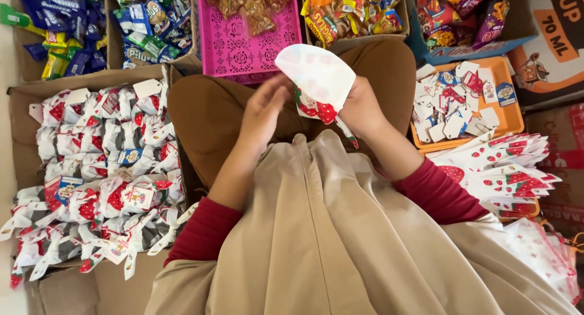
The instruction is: Filling small decorative gift bags with a variety of snacks and candies from bulk boxes.
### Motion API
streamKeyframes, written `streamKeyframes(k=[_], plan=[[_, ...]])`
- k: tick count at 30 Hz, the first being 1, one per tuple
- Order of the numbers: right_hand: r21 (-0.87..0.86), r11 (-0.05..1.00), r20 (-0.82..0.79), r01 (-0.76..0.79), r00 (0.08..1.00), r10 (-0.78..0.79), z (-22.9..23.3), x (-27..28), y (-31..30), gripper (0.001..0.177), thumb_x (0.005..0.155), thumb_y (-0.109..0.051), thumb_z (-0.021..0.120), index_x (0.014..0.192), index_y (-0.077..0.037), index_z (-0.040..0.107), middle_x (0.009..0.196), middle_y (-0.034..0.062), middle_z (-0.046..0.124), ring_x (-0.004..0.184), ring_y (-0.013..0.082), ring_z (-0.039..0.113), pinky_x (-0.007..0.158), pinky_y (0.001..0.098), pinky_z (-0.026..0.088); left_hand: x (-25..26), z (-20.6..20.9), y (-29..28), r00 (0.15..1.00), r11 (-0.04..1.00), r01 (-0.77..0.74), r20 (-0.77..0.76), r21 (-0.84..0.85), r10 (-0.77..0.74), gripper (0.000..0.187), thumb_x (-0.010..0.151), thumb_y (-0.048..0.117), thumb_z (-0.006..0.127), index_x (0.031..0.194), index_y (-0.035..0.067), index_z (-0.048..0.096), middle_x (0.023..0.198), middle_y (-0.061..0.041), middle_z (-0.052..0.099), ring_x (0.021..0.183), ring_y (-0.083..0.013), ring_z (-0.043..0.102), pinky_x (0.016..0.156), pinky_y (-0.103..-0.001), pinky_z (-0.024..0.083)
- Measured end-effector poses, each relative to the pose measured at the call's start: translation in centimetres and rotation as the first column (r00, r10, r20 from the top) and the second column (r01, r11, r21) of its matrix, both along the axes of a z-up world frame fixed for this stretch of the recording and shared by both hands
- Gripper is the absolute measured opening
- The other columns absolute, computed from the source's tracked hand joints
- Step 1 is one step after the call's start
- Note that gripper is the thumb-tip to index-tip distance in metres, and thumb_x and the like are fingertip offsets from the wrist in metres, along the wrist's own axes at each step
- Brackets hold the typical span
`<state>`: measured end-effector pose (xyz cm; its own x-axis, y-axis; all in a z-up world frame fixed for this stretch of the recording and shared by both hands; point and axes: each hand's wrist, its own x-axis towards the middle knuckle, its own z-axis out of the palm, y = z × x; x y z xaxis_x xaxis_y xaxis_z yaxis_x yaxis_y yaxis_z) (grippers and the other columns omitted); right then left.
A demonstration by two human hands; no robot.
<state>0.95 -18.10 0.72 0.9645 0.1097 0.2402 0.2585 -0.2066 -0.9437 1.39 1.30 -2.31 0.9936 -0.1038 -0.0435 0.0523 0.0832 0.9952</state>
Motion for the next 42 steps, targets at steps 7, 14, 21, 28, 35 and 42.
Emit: streamKeyframes(k=[7, 14, 21, 28, 35, 42], plan=[[0.078, 0.996, -0.079, -0.052, 0.995, 0.058, 0.1, -0.4, -0.8, 0.037, 0.078, -0.002, 0.081, 0.115, -0.002, 0.074, 0.105, 0.013, 0.074, 0.102, 0.0236, 0.068, 0.094, 0.0433, 0.055, 0.3, -0.3, -0.5, 0.997, 0.996, -0.077, -0.003, -0.041, 0.077, 0.016, 0.094, 0.014, 0.075, 0.11, 0.011, 0.079, 0.099, -0.009, 0.08, 0.095, -0.0182, 0.077, 0.084, -0.031, 0.062], [0.158, 0.981, -0.142, -0.109, 0.981, 0.132, 1.1, -0.7, -0.4, 0.042, 0.077, 0.004, 0.077, 0.119, 0.0, 0.071, 0.108, 0.0146, 0.074, 0.106, 0.0248, 0.067, 0.096, 0.0447, 0.055, 0.5, -1.2, -0.1, 1.0, 0.999, -0.002, -0.005, -0.037, 0.002, 0.021, 0.092, 0.014, 0.079, 0.113, 0.011, 0.078, 0.1, -0.005, 0.078, 0.091, -0.0115, 0.073, 0.082, -0.028, 0.06], [0.12, 0.992, -0.172, -0.046, 0.983, 0.067, 1.1, -0.7, -0.3, 0.032, 0.08, 0.005, 0.072, 0.111, -0.001, 0.075, 0.096, 0.0098, 0.073, 0.094, 0.0192, 0.064, 0.085, 0.0388, 0.056, 0.7, -2.2, -0.1, 0.991, 0.997, 0.071, -0.11, -0.042, -0.075, 0.007, 0.096, 0.017, 0.07, 0.098, 0.012, 0.074, 0.089, 0.0, 0.073, 0.086, -0.0112, 0.069, 0.08, -0.026, 0.056], [-0.008, 0.997, -0.163, 0.074, 0.984, -0.074, -0.9, 0.4, -2.2, 0.019, 0.084, 0.003, 0.069, 0.101, -0.003, 0.075, 0.081, 0.0017, 0.065, 0.08, 0.0107, 0.058, 0.07, 0.0281, 0.051, 1.1, -2.3, 0.8, 0.967, 0.969, -0.017, -0.252, -0.248, -0.048, 0.015, 0.099, 0.021, 0.049, 0.097, 0.012, 0.061, 0.09, -0.002, 0.065, 0.092, -0.0162, 0.067, 0.09, -0.038, 0.057], [-0.421, 0.907, 0.006, 0.008, 1.0, -0.007, 3.6, 0.3, 0.0, 0.039, 0.082, 0.003, 0.065, 0.121, 0.01, 0.067, 0.125, 0.0297, 0.065, 0.099, 0.0505, 0.067, 0.079, 0.0536, 0.054, -0.7, 3.0, -0.1, 0.725, 0.913, -0.329, 0.684, 0.241, 0.08, 0.029, 0.091, 0.023, 0.074, 0.112, 0.01, 0.059, 0.104, -0.007, 0.059, 0.101, -0.025, 0.06, 0.094, -0.038, 0.048], [-0.535, 0.806, 0.01, -0.254, 0.952, 0.306, 2.5, 2.6, 0.4, 0.044, 0.078, 0.013, 0.063, 0.12, 0.004, 0.068, 0.158, 0.02, 0.044, 0.095, 0.0467, 0.069, 0.081, 0.0548, 0.058, 2.3, 1.4, -0.1, 0.714, 0.705, -0.402, 0.682, 0.585, -0.158, 0.033, 0.082, 0.007, 0.071, 0.11, 0.017, 0.058, 0.092, -0.007, 0.06, 0.087, -0.0303, 0.067, 0.076, -0.041, 0.054]])
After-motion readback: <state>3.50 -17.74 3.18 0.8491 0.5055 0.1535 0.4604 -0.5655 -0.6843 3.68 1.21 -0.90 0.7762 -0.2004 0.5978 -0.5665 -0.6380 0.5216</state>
